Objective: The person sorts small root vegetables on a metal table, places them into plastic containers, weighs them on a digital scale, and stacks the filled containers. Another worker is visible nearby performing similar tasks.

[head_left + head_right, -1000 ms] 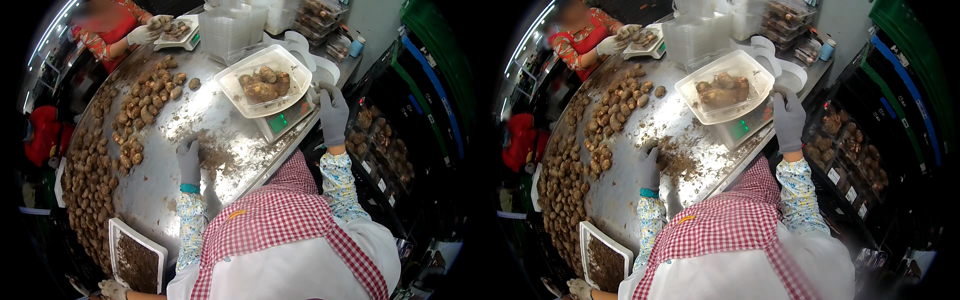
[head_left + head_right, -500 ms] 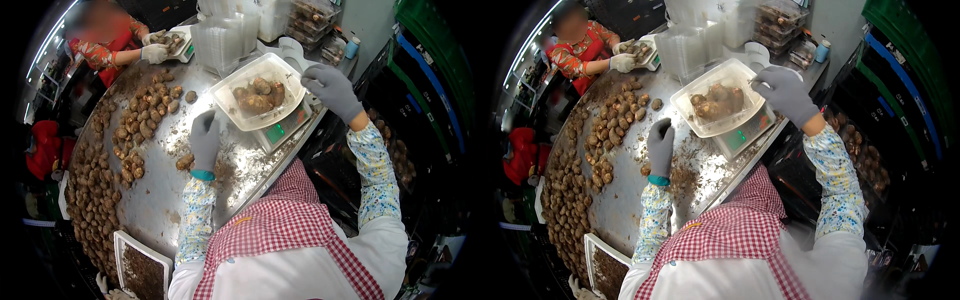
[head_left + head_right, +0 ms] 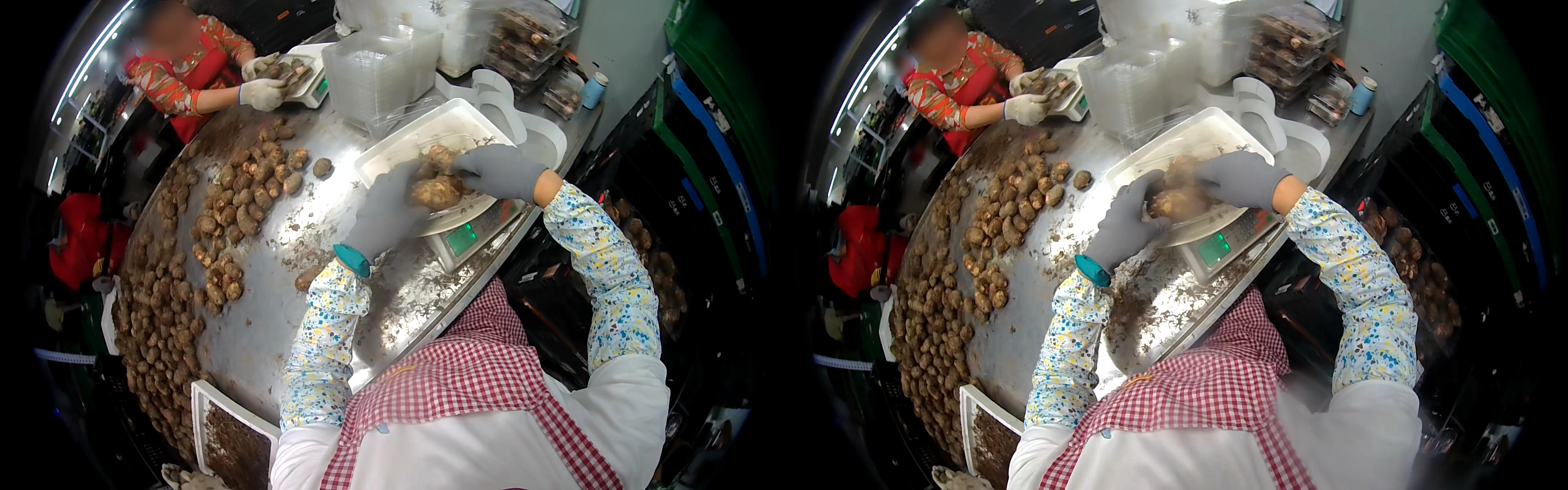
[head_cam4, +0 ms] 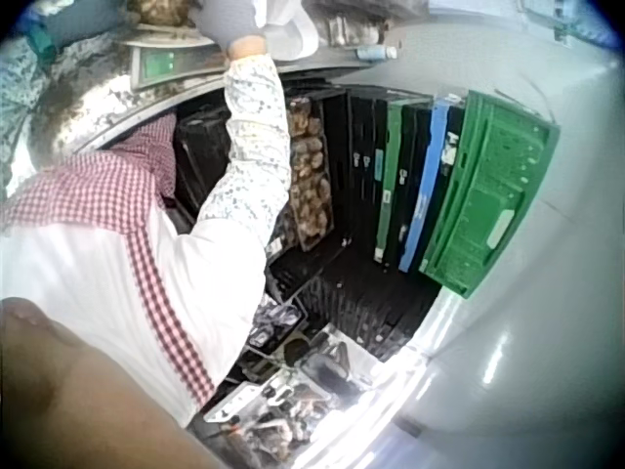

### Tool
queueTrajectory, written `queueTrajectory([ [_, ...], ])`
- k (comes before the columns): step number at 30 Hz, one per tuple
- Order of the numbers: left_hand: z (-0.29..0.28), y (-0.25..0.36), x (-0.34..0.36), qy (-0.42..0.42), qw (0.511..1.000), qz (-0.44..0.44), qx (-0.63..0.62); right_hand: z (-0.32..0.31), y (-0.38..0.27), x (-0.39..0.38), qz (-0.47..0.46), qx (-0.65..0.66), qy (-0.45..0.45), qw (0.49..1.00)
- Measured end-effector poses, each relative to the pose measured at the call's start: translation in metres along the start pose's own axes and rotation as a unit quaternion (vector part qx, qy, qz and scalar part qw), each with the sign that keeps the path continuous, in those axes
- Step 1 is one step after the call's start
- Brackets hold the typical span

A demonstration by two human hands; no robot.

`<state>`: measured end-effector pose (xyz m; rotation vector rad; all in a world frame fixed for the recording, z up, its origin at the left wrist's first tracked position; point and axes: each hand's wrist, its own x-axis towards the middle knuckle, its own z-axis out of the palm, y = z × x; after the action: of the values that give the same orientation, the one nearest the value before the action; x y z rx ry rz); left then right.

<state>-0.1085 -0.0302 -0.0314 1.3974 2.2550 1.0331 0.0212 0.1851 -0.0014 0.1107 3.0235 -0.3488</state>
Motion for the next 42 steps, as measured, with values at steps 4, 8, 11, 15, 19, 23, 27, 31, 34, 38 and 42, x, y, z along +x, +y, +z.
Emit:
queueTrajectory([
  [4,-0.009,-0.023,-0.004,-0.048,0.988,0.022,-0.144,0.004,-0.002,0.002,-0.062,0.002,0.006,0.998],
  [8,-0.016,-0.02,0.0,-0.082,0.989,0.006,-0.126,0.001,-0.019,0.005,-0.017,-0.012,-0.074,0.997],
  [11,-0.018,-0.015,0.011,-0.113,0.992,0.009,-0.047,0.015,-0.006,0.011,-0.038,-0.071,-0.077,0.994],
  [15,-0.015,-0.033,0.013,-0.103,0.985,0.0,-0.141,0.016,-0.004,0.018,-0.073,-0.089,-0.063,0.991],
  [19,-0.003,-0.048,0.015,-0.093,0.968,0.006,-0.233,0.024,0.006,0.019,-0.103,-0.123,-0.048,0.986],
  [23,-0.005,-0.056,0.013,-0.096,0.948,-0.001,-0.304,0.019,0.006,0.017,-0.127,-0.157,-0.009,0.979],
  [27,-0.016,-0.045,0.01,-0.117,0.958,-0.013,-0.262,0.015,0.007,0.017,-0.134,-0.128,0.005,0.983],
  [31,-0.014,-0.024,0.004,-0.103,0.976,-0.057,-0.183,0.015,0.005,0.02,-0.119,-0.171,-0.007,0.978],
  [34,-0.018,0.0,0.006,-0.088,0.996,-0.002,0.028,0.013,0.012,0.023,-0.127,-0.199,-0.018,0.972],
  [38,-0.016,-0.003,0.004,-0.049,0.997,0.057,0.026,0.009,0.017,0.019,-0.069,-0.096,0.001,0.993],
  [42,-0.011,-0.013,0.001,-0.03,0.998,0.044,-0.044,0.006,0.016,0.014,0.016,0.03,0.005,0.999],
])
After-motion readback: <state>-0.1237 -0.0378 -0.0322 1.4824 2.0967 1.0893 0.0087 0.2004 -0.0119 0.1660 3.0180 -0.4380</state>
